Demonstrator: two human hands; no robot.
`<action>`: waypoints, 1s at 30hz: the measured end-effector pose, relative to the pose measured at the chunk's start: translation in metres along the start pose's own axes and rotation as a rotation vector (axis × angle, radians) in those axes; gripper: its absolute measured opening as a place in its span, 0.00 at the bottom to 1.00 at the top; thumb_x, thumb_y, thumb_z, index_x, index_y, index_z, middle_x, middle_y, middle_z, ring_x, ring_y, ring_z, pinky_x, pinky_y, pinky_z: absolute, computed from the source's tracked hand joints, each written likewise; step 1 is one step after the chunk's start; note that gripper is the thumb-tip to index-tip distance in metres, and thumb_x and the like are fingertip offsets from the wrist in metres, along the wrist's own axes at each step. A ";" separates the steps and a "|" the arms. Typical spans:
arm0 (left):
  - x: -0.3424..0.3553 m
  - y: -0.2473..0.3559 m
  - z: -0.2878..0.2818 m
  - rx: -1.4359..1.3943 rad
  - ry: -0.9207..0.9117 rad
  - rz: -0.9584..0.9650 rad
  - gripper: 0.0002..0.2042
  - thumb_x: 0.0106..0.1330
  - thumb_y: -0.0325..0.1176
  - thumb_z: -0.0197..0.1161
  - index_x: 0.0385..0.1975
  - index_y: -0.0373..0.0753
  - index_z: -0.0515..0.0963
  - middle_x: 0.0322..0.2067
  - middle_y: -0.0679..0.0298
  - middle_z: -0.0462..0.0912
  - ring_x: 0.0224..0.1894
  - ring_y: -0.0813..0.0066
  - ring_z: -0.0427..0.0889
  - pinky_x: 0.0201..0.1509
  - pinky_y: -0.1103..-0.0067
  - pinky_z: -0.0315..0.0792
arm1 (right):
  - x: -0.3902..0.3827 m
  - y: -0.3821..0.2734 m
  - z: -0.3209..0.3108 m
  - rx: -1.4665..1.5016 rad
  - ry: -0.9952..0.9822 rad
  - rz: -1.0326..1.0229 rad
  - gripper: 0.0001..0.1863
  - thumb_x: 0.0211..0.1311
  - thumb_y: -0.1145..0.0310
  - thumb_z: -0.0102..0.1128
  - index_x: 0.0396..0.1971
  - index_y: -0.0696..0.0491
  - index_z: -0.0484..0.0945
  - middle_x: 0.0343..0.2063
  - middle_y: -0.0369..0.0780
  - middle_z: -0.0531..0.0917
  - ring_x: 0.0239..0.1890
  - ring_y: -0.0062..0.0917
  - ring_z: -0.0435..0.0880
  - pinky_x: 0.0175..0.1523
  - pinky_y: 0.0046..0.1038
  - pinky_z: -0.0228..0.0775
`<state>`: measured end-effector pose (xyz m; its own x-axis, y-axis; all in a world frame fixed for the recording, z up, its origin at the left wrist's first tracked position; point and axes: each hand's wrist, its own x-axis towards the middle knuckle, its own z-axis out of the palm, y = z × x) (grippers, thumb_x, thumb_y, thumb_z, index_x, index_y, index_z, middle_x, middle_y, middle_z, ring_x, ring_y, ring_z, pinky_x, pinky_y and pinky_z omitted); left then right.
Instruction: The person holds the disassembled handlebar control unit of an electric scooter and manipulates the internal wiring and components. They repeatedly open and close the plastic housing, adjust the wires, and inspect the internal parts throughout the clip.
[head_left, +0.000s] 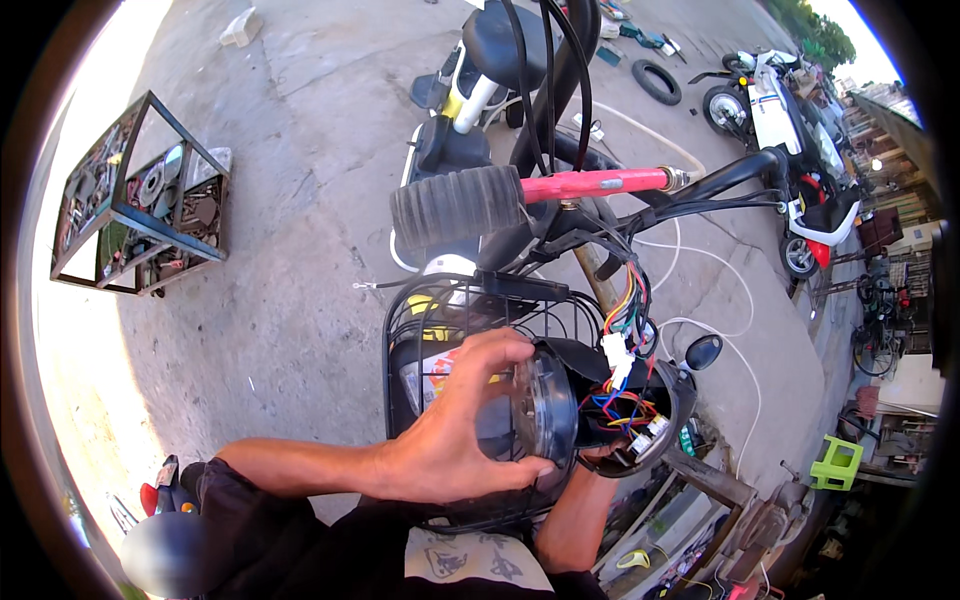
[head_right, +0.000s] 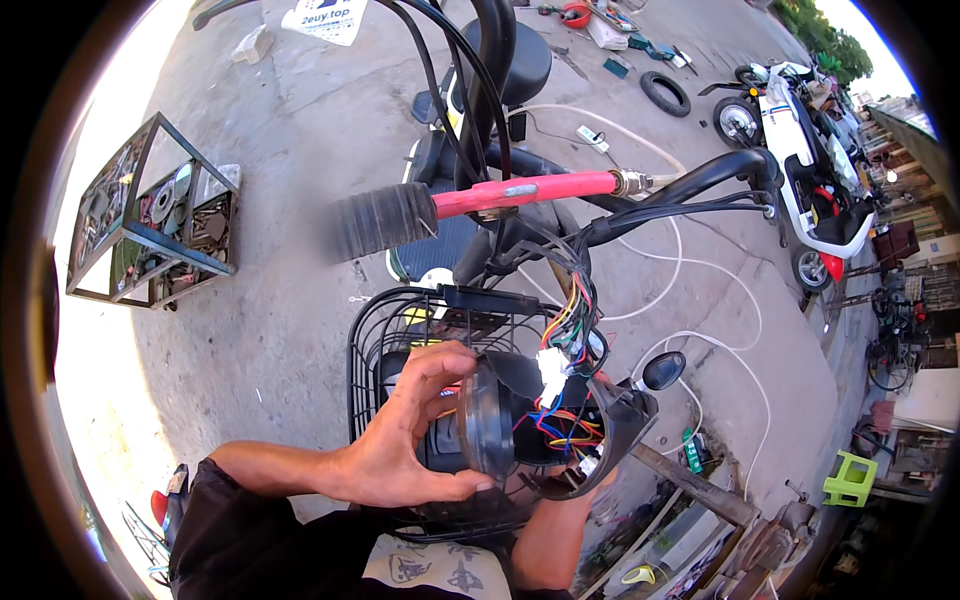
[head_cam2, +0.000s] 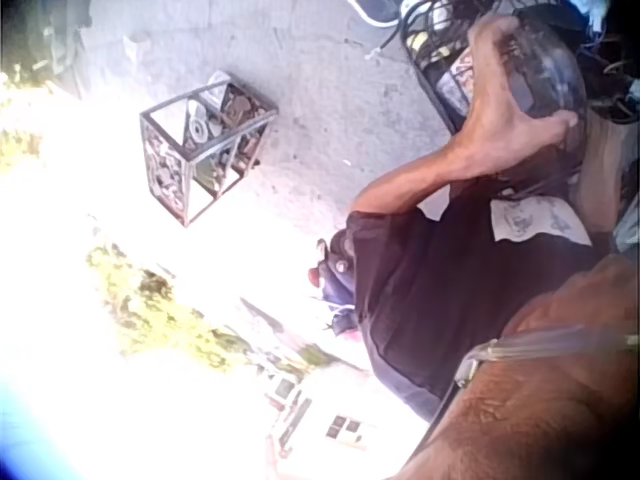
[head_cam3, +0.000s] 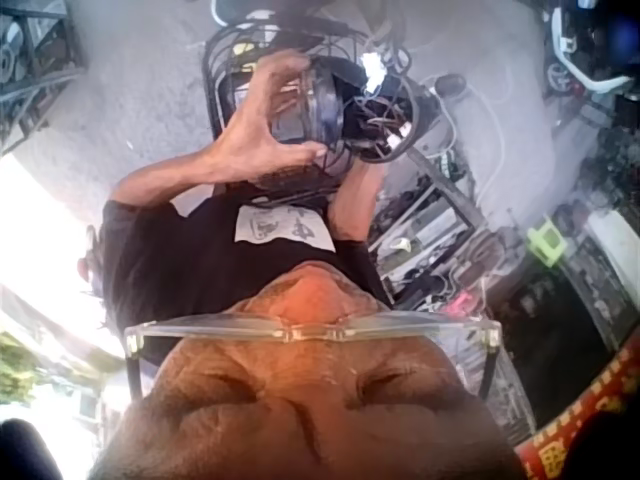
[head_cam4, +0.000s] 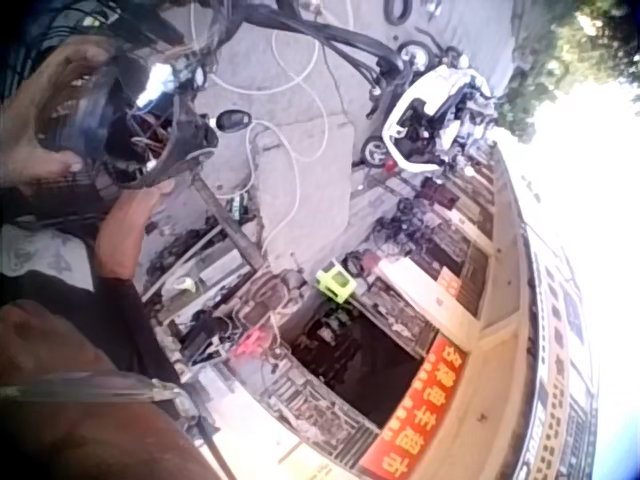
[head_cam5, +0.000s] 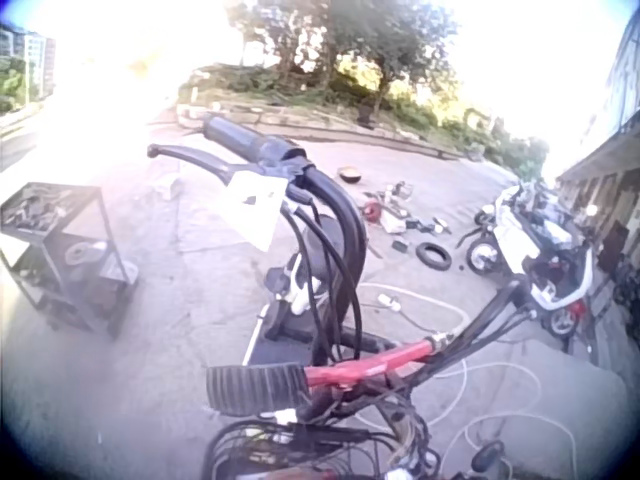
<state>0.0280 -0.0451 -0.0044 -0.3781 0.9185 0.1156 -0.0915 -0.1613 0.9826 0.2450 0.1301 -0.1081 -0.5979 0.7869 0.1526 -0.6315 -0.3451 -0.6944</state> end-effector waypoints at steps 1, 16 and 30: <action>0.000 0.001 0.000 0.003 0.007 -0.005 0.51 0.55 0.27 0.86 0.76 0.41 0.56 0.72 0.50 0.57 0.78 0.53 0.63 0.77 0.57 0.74 | 0.001 0.000 -0.002 -0.002 -0.003 -0.002 0.52 0.57 0.47 0.72 0.79 0.56 0.66 0.73 0.49 0.77 0.71 0.46 0.80 0.78 0.50 0.72; 0.000 0.007 0.003 0.000 0.044 -0.026 0.48 0.57 0.28 0.86 0.74 0.40 0.60 0.70 0.52 0.59 0.77 0.55 0.64 0.77 0.58 0.74 | 0.005 0.004 -0.022 -0.070 -0.071 -0.016 0.52 0.61 0.42 0.72 0.80 0.55 0.66 0.73 0.49 0.76 0.71 0.46 0.80 0.78 0.51 0.72; 0.004 0.010 0.001 0.079 0.025 -0.042 0.46 0.58 0.33 0.87 0.74 0.38 0.63 0.68 0.51 0.61 0.75 0.55 0.67 0.75 0.62 0.76 | 0.000 0.005 -0.011 0.117 -0.031 0.084 0.56 0.55 0.47 0.83 0.82 0.47 0.64 0.73 0.47 0.76 0.73 0.47 0.79 0.79 0.57 0.72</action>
<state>0.0268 -0.0431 0.0063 -0.3987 0.9143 0.0716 -0.0352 -0.0933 0.9950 0.2476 0.1339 -0.1189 -0.6649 0.7372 0.1199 -0.6307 -0.4682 -0.6189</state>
